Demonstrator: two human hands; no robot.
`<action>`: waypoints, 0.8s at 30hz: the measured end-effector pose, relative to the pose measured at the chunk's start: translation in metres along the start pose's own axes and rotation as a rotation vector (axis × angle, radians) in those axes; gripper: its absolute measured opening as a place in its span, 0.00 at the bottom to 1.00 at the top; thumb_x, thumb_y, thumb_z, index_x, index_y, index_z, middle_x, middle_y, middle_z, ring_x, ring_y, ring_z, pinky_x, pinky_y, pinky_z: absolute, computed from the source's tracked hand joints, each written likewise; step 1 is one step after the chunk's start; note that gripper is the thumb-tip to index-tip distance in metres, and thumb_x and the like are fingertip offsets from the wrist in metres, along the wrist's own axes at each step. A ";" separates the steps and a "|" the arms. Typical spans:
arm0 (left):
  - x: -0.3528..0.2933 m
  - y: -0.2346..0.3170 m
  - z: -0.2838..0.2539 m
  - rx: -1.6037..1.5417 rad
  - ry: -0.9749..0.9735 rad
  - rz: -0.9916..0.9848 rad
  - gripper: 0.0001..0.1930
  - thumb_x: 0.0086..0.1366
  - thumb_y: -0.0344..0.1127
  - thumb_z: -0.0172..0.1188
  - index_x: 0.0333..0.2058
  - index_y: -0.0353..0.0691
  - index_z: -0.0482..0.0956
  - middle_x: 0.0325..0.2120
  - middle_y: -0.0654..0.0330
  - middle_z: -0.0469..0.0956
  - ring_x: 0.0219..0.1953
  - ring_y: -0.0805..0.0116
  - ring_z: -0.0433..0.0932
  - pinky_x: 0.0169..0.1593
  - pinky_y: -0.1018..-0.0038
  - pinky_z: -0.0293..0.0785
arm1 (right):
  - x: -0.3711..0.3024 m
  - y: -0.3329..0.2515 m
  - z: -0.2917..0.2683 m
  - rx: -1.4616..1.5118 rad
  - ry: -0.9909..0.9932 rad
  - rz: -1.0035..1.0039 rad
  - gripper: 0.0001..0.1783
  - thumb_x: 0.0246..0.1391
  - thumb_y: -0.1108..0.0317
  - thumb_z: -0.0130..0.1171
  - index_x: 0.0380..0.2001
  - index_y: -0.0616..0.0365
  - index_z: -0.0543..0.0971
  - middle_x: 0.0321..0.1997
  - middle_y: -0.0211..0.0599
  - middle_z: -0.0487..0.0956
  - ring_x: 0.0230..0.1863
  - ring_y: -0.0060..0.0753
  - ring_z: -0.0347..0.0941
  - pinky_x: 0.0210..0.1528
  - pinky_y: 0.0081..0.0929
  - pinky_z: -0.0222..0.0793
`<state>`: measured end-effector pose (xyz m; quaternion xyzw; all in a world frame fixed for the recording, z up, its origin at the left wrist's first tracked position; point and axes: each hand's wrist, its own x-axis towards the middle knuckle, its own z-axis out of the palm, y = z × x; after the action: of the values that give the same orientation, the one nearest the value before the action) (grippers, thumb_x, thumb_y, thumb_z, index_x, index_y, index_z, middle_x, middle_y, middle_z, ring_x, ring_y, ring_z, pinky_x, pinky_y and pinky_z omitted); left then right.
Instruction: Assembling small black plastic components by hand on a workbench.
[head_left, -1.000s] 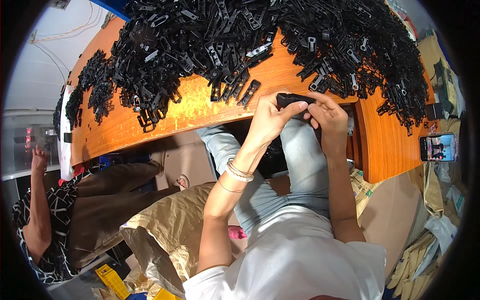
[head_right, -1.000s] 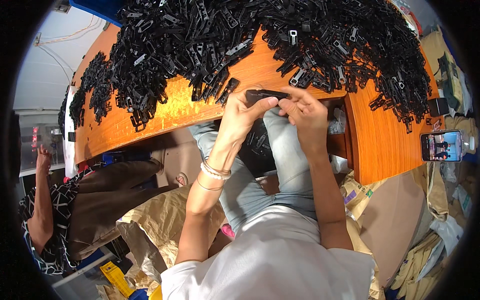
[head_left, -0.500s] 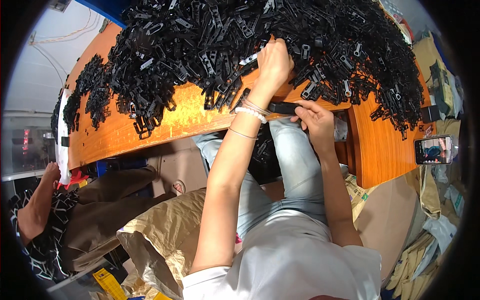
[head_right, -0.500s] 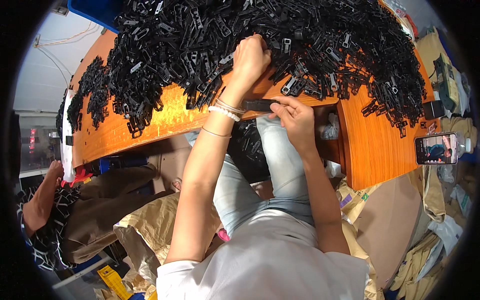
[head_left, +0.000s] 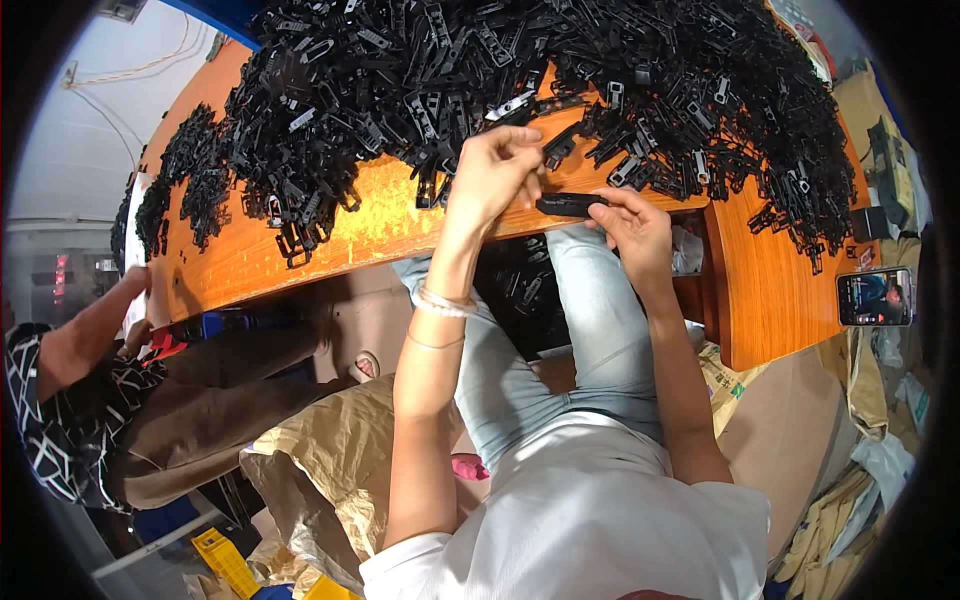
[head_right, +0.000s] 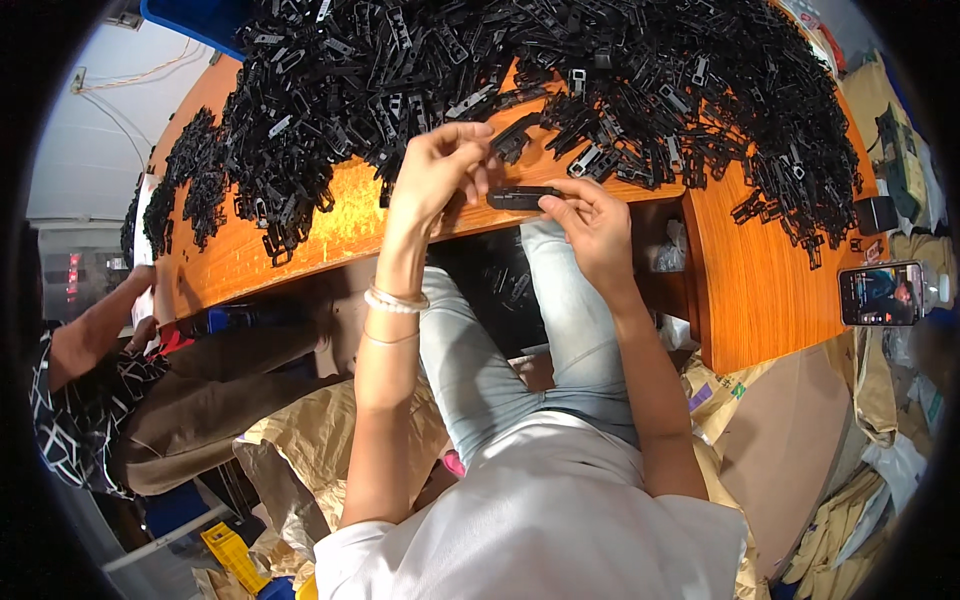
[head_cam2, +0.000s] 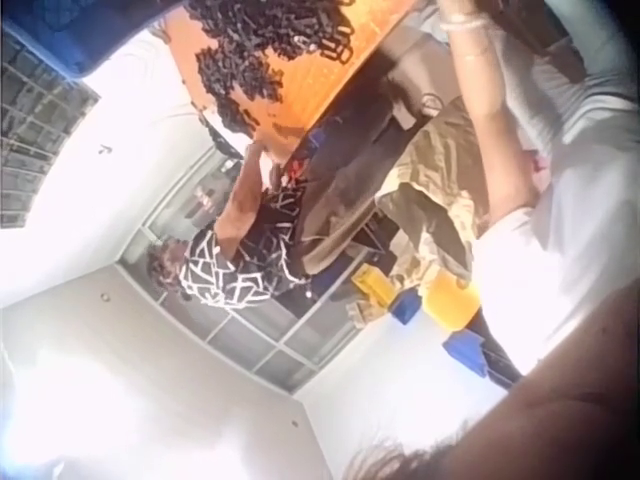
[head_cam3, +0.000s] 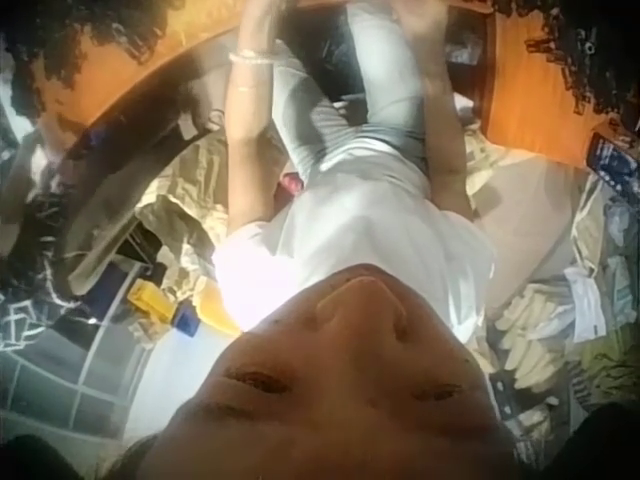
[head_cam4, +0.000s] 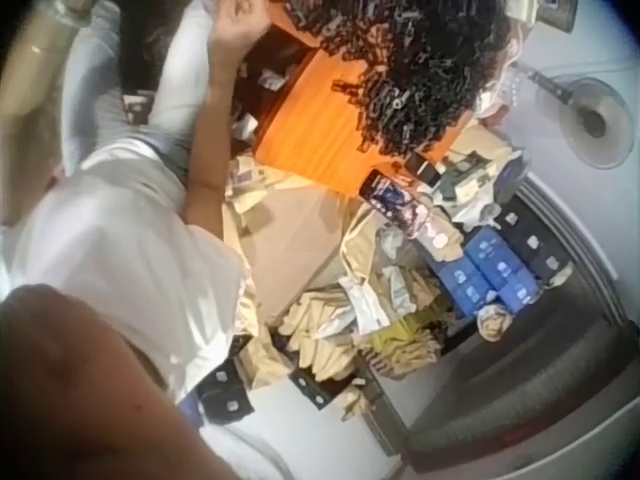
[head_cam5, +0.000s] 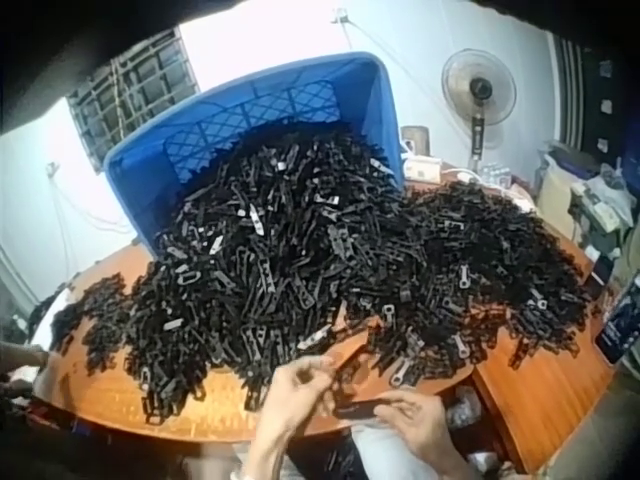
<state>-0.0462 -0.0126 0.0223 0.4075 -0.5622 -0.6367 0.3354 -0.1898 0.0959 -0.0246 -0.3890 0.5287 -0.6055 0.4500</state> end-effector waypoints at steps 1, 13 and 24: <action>-0.007 0.001 -0.002 -0.079 -0.017 -0.058 0.14 0.55 0.23 0.47 0.41 0.24 0.70 0.20 0.57 0.73 0.13 0.77 0.70 0.15 0.85 0.66 | 0.000 0.000 0.000 0.001 -0.003 0.001 0.11 0.49 0.76 0.54 0.37 0.69 0.73 0.26 0.31 0.74 0.23 0.15 0.68 0.22 0.10 0.57; -0.060 0.000 -0.011 0.155 -0.183 0.047 0.17 0.61 0.36 0.48 0.43 0.28 0.71 0.16 0.60 0.74 0.13 0.80 0.68 0.17 0.85 0.62 | -0.010 -0.024 0.018 -0.138 -0.017 -0.281 0.09 0.47 0.81 0.52 0.34 0.70 0.74 0.34 0.31 0.70 0.25 0.14 0.67 0.23 0.09 0.61; -0.092 0.001 -0.005 0.359 -0.025 0.204 0.14 0.53 0.26 0.57 0.40 0.29 0.72 0.21 0.55 0.77 0.21 0.76 0.77 0.22 0.83 0.69 | -0.014 -0.029 0.020 -0.260 -0.213 -0.280 0.19 0.44 0.81 0.51 0.44 0.67 0.71 0.45 0.39 0.68 0.41 0.26 0.67 0.44 0.18 0.63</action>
<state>-0.0008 0.0660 0.0359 0.3939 -0.7091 -0.4940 0.3129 -0.1708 0.1044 0.0068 -0.5750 0.4928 -0.5443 0.3609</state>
